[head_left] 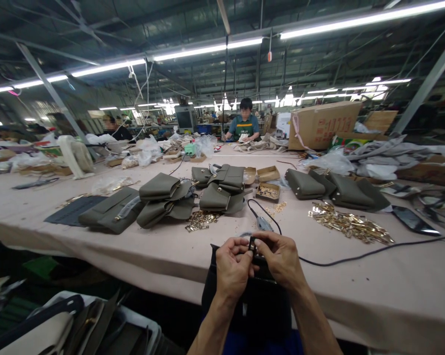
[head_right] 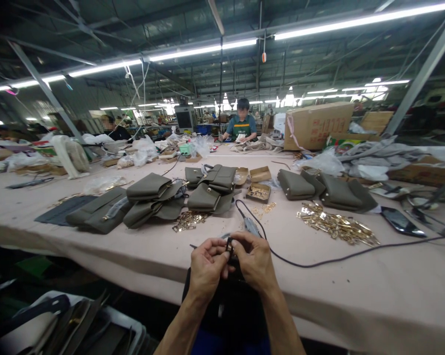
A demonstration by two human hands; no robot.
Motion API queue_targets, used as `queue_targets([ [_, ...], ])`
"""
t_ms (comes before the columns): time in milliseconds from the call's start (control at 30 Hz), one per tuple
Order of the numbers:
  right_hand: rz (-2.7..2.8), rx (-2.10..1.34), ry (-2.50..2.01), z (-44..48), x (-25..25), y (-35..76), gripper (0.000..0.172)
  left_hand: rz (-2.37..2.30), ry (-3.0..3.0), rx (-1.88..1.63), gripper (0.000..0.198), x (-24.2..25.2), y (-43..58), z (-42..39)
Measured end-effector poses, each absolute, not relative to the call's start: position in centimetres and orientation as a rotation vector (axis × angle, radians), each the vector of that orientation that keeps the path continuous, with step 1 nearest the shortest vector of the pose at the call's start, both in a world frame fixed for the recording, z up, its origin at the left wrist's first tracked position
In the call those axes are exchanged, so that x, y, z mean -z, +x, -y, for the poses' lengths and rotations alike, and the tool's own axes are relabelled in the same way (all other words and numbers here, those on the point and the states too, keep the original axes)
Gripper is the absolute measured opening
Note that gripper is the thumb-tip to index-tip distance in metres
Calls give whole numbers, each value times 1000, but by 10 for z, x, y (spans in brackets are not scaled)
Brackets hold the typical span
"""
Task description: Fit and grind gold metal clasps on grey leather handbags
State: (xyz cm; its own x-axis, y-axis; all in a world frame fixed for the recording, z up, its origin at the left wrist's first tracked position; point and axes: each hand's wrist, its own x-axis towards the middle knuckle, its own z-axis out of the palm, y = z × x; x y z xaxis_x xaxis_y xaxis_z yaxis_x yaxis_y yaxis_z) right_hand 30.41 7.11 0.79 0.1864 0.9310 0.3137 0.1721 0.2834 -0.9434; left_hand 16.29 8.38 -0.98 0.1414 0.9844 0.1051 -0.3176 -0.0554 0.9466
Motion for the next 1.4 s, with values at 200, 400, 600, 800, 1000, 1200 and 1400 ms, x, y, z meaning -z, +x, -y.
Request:
queue_targets([
  [200, 1286, -729, -1174, -72, -8, 302, 19, -879, 1103, -1259, 31, 12, 162, -80],
  [400, 1251, -804, -1227, -72, -7, 299, 22, -896, 1101, -1248, 34, 10, 163, -74],
  [600, 1283, -849, -1148, -68, -8, 304, 39, -920, 1027, -1266, 38, 10, 162, -74],
  [800, 1324, -808, -1147, -67, -15, 303, 24, -969, 1252, -1199, 25, 0, 158, -69],
  [1000, 1331, -694, -1146, -64, -17, 294, 22, -990, 1640, -1255, 31, -14, 155, -56],
  [1200, 1393, -861, -1191, -65, -21, 294, 29, -1237, 1652, -1313, 38, -14, 161, -47],
  [1400, 1444, -759, -1297, -79, -28, 290, 32, -1302, 1582, -1316, 38, -13, 163, -53],
])
